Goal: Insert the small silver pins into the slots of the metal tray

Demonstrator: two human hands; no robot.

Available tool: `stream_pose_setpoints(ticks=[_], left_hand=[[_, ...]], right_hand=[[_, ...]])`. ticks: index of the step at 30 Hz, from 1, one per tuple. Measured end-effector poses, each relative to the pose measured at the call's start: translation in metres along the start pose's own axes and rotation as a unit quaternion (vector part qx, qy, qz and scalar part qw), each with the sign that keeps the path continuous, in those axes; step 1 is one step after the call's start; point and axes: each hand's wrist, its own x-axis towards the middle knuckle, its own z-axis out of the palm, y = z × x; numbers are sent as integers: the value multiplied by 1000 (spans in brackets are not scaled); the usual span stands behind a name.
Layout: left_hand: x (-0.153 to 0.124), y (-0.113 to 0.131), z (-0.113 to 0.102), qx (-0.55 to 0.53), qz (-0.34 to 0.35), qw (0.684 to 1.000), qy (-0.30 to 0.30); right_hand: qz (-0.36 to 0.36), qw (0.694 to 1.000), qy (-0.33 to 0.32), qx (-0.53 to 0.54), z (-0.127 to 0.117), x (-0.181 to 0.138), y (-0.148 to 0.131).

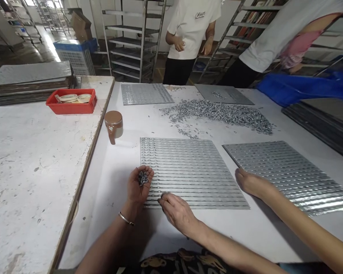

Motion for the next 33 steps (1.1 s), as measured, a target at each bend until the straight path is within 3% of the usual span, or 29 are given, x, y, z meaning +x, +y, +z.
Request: stream_pose_setpoints(ticks=[5,8,10,14,18,23,27,29,33], left_hand=[[-1,-2,-1,-5,-41,999,-2],[-3,-5,-2,-3,-62,998,-32],[-4,-8,-3,7,-68,996,-63],[-3,-12,-8,29,-71,992,-101],[2,-9,-13,47,-69,991,-102],[6,-5,-15,61,-83,992,-73],[8,-2,-11,116,-7,991,-59],[10,1,-8,124,10,991,-49],[10,11,-3,126,32,991,-27]], right_hand=[[51,995,22,81,-24,18,0],[108,984,65,123,-39,41,-1],[108,983,57,135,-42,56,-3],[82,991,1,102,-35,74,-10],[101,993,-10,66,-23,78,-11],[86,993,67,40,-7,84,-6],[139,972,120,146,-15,88,-2],[197,951,103,215,-24,81,2],[293,904,-19,311,-34,44,10]])
